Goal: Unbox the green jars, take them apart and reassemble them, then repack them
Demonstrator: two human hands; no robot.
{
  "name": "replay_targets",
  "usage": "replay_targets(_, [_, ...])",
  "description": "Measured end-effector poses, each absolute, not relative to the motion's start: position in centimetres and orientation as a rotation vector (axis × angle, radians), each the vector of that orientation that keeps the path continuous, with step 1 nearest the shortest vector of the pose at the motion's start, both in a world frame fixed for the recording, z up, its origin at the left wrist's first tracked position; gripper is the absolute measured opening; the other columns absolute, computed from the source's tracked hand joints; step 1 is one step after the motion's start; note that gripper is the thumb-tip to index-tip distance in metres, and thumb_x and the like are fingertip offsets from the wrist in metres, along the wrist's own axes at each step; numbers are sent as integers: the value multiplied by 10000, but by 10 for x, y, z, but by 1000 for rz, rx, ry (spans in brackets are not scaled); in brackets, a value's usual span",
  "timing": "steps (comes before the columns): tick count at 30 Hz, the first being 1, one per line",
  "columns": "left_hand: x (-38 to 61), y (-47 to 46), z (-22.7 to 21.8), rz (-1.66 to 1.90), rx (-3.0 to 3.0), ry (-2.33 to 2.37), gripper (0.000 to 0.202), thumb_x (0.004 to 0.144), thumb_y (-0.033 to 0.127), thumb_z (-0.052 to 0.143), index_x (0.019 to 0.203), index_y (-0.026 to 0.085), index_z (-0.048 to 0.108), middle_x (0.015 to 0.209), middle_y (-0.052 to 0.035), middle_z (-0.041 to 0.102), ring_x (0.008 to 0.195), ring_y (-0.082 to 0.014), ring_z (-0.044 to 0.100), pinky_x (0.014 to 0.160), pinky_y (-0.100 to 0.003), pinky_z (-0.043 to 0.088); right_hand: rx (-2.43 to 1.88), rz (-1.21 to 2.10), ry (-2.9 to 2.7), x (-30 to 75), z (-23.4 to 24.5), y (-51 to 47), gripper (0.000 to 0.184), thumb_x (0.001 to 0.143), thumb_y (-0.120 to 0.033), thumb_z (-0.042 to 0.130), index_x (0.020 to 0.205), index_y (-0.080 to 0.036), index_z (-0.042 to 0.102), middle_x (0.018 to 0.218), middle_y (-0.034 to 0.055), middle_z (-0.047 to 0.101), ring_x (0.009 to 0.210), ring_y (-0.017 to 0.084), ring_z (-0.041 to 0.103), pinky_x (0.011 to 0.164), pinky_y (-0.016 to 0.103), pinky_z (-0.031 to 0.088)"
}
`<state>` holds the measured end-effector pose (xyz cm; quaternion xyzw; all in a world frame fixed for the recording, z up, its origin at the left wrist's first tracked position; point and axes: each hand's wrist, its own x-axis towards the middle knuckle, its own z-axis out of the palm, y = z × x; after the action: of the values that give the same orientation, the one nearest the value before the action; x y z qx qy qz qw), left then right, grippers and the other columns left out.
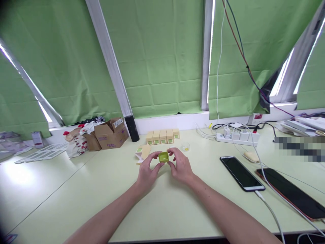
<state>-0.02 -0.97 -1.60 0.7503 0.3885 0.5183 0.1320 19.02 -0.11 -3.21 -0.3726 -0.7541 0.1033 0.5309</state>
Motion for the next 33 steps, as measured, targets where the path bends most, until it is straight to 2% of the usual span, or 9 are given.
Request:
replay_targets(5, [1,-11,-11,1490,2110,1174,267,934,286,672,1199,252,660,1144,-48,760,1030,-221,706,969,-389,562,-799,197,-1780,190,-28,-5,470,886,-138,572,1327,-273,481,1310,123,631,1080,266,658,760,416,618])
replay_targets(12, [-1,-8,-16,1478,2039,1204,281,938,336,674,1202,240,668,1135,-59,779,1042,-226,731,970,-401,571,-715,158,-1807,190,-31,-2,413,948,-126,541,1330,-283,531,1318,108,657,1207,272,640,776,398,638])
replay_targets(17, [-2,-6,-17,1475,2017,1183,307,952,360,662,1232,236,665,1113,-65,792,1058,-231,742,982,-406,573,-721,227,-1777,189,-30,-2,333,990,-177,532,1303,-281,575,1232,96,690,1084,241,687,790,392,651])
replay_targets(22, [-3,-7,-17,1480,2064,1136,312,977,349,627,1268,237,636,1099,-66,790,1028,-223,751,964,-391,576,-728,284,-1756,189,-30,-1,280,1007,-240,536,1283,-273,575,1197,98,706,1064,245,699,795,402,655])
replay_targets(28, [-3,-9,-17,1459,2043,1076,311,981,321,608,1281,237,612,1065,-71,785,977,-225,758,924,-390,594,-770,336,-1738,188,-33,1,322,1018,-289,540,1339,-270,544,1236,108,706,1086,254,702,813,408,651])
replay_targets(33, [-2,-7,-18,1468,1956,1080,315,986,346,606,1275,221,611,935,-49,774,851,-207,764,892,-376,595,-775,341,-1770,189,-33,-1,391,1004,-283,558,1393,-284,520,1294,106,683,1113,249,689,802,387,648])
